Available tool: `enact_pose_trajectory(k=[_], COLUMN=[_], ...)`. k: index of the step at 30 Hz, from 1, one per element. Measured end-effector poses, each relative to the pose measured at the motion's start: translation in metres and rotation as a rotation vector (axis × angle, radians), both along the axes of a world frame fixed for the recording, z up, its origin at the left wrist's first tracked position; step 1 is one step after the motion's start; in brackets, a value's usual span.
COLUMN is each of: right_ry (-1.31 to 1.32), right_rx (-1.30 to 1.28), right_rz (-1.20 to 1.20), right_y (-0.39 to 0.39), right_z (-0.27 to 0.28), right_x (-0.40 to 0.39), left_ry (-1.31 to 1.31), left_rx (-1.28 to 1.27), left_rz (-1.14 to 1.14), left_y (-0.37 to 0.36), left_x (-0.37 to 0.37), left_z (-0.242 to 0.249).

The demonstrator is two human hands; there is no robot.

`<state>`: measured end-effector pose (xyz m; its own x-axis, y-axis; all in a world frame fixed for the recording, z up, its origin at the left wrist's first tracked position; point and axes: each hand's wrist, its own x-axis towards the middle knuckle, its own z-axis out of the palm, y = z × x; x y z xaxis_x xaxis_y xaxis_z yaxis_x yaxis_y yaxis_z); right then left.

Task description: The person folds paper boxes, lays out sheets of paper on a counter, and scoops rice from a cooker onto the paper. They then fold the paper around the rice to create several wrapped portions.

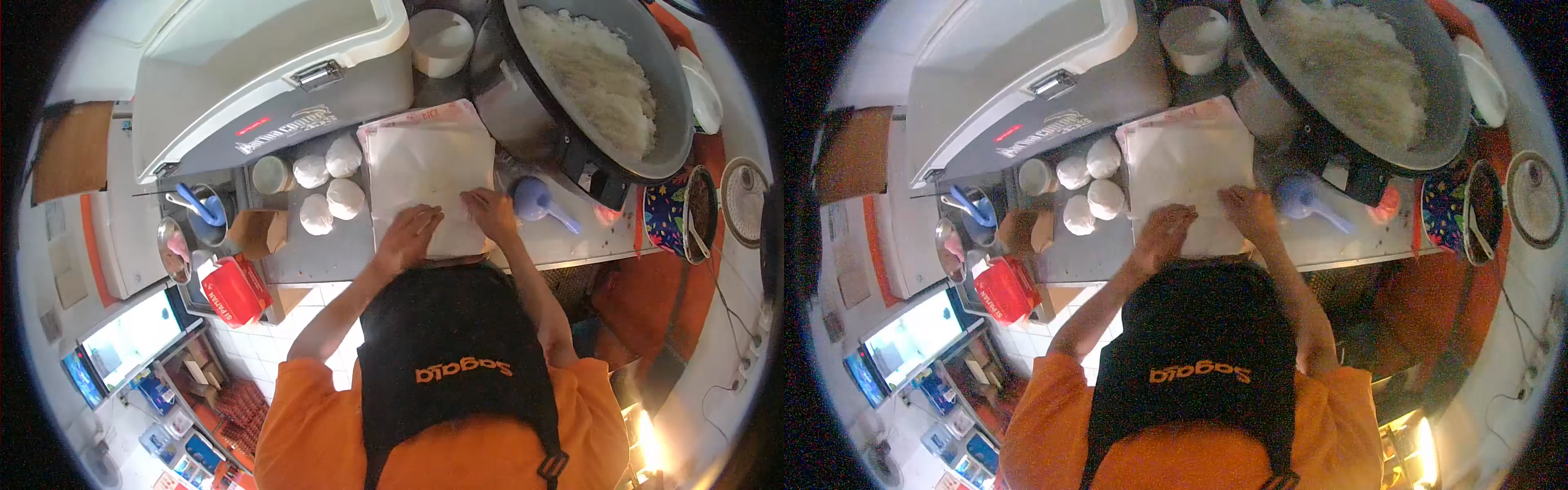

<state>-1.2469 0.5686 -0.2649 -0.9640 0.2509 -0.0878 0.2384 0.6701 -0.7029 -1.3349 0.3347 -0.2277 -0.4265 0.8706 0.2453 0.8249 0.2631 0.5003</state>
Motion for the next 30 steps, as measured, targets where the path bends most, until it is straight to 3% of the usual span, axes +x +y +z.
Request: enact_pose_trajectory(k=[3, 6, 9, 12, 13, 15, 17, 19, 22, 25, 26, 27, 29, 30], right_ry=[0.263, -0.072, -0.328, -0.137, -0.217, -0.431, -0.309, 0.196, 0.041, 0.225, 0.231, 0.241, 0.282, 0.308], right_rx=[0.162, 0.239, -0.091, -0.22, -0.295, -0.175, 0.043, 0.075, -0.139, 0.033, 0.158, 0.289, 0.339, 0.364], right_rz=[-0.08, -0.009, 0.073, 0.292, 0.23, 0.057, -0.156, -0.341, -0.258, 0.208, 0.376, 0.541, 0.561, 0.569], right_y=[-0.002, 0.009, 0.024, 0.042, 0.045, 0.043, 0.025, 0.015, 0.0, 0.002, 0.006, 0.008, 0.007, 0.006], right_z=[0.037, 0.042, 0.037, 0.044, 0.019, 0.018, 0.036, 0.011, 0.059, 0.05, 0.038, 0.033, 0.027, 0.025], right_x=[0.005, 0.04, 0.037, 0.007, -0.007, -0.054, -0.1, -0.111, -0.1, -0.042, -0.021, -0.011, -0.003, -0.003], left_ry=[0.043, 0.019, 0.022, 0.025, 0.027, 0.006, -0.121, -0.349, -0.072, 0.253, 0.315, 0.237, 0.091, 0.086], left_rx=[-0.022, 0.026, 0.087, 0.173, 0.201, 0.126, 0.022, -0.117, 0.133, -0.05, -0.063, -0.141, -0.287, -0.286], left_rz=[0.019, 0.039, 0.04, 0.015, 0.008, 0.001, 0.043, 0.143, 0.498, 0.248, 0.025, -0.086, -0.321, -0.324], left_y=[0.003, 0.002, 0.006, 0.008, 0.007, 0.004, 0.01, 0.017, 0.031, 0.029, 0.022, 0.01, -0.008, -0.012], left_x=[0.0, -0.003, -0.01, -0.018, -0.021, -0.03, -0.038, -0.044, -0.052, -0.083, -0.092, -0.096, -0.101, -0.101], left_z=[-0.021, -0.025, -0.02, -0.031, -0.039, -0.056, -0.057, -0.039, -0.01, 0.031, 0.041, 0.028, -0.014, -0.022])
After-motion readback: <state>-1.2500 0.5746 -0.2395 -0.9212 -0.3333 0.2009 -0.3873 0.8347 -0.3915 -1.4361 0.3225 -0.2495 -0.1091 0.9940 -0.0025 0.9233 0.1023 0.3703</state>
